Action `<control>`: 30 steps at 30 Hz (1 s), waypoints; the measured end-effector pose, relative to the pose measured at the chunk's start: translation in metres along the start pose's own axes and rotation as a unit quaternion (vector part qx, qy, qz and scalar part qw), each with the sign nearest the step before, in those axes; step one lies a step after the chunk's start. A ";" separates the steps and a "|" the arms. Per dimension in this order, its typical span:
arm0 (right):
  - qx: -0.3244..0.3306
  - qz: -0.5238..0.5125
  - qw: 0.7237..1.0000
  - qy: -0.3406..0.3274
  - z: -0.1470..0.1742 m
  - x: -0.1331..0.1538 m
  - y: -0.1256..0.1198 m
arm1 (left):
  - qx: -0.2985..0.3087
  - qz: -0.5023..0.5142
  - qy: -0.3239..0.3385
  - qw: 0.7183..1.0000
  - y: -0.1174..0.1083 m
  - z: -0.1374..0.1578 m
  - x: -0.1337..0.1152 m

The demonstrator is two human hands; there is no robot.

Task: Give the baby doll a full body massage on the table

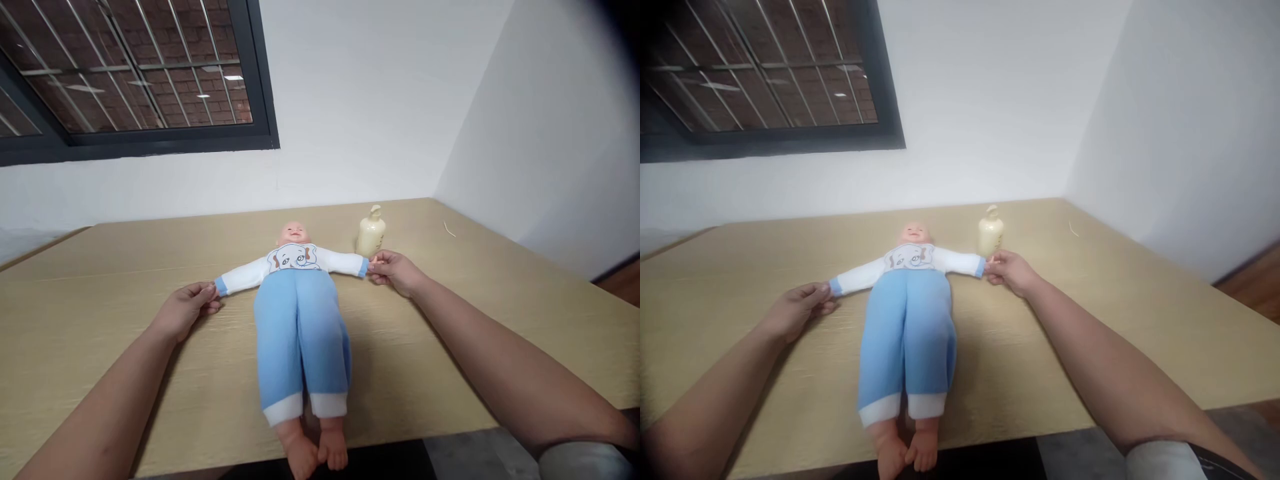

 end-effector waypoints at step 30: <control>-0.001 0.048 0.999 -0.005 -0.001 0.002 -0.002 | -0.010 -0.027 0.022 0.999 0.008 0.005 -0.007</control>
Point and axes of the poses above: each hand's wrist, its own z-axis away from the middle knuckle, its own y-axis out of the palm, x = y × z, the point moved 7 cm from there along -z, towards the middle knuckle, and after that the axes turned 14 degrees about z, right-handed, at the moved point
